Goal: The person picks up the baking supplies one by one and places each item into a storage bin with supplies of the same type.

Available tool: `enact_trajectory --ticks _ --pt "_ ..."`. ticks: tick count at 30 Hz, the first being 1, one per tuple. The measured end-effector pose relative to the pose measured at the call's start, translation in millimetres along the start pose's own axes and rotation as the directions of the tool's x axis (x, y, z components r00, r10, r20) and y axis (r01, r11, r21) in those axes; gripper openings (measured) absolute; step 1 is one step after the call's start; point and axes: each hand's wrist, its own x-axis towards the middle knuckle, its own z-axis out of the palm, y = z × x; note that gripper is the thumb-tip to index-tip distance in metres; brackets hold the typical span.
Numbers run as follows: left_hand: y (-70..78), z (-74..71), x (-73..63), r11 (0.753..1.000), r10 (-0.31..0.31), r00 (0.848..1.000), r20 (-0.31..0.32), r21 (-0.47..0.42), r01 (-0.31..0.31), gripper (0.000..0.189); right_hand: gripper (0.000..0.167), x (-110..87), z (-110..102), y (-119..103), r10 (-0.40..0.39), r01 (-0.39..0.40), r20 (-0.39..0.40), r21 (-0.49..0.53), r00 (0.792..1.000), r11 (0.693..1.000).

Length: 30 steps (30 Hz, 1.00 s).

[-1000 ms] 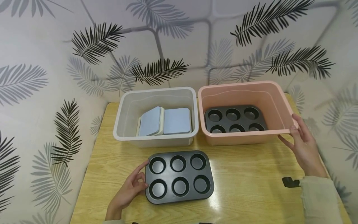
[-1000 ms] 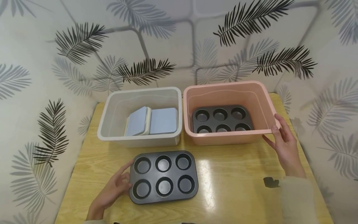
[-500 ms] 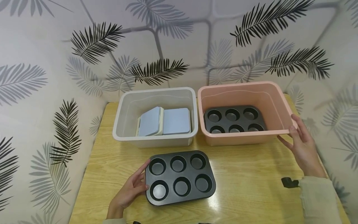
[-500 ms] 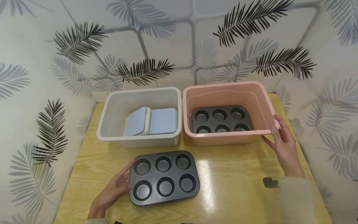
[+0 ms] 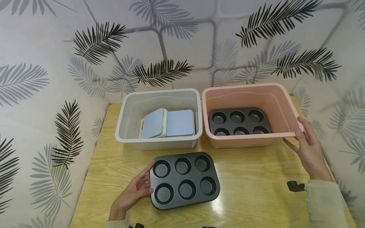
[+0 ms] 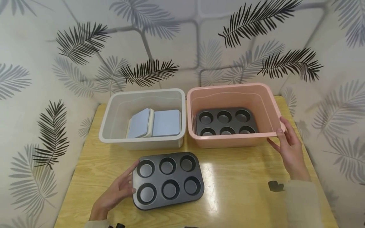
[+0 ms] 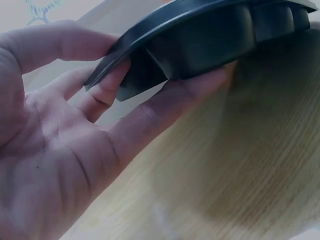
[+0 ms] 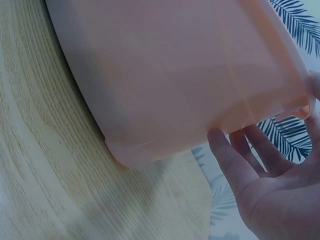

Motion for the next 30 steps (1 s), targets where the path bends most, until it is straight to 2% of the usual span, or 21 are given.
enact_trajectory --ticks 3,11,17,22,30 --pt "3.4 2.7 0.6 1.000 -0.014 1.000 -0.006 0.006 0.014 0.101 0.060 0.0 0 0 -0.002 0.002 0.002 0.011 1.000 1.000" --pt "12.9 9.7 3.8 0.999 0.034 0.999 0.039 0.034 -0.036 0.105 0.060 -0.5 0 1 -0.004 0.003 0.012 0.037 1.000 0.999" --pt "15.4 12.3 4.5 0.998 0.041 0.998 0.055 0.035 -0.043 0.107 0.060 -0.2 0 1 -0.005 0.005 0.008 0.034 1.000 0.999" --pt "14.4 11.2 3.9 0.999 0.025 0.998 0.056 0.019 -0.026 0.109 0.060 0.3 0 1 0.003 -0.003 0.002 0.022 1.000 1.000" --pt "10.2 4.2 1.1 0.998 -0.051 0.999 -0.003 -0.029 0.051 0.108 0.059 0.5 -1 2 0.008 -0.008 -0.014 0.010 1.000 1.000"
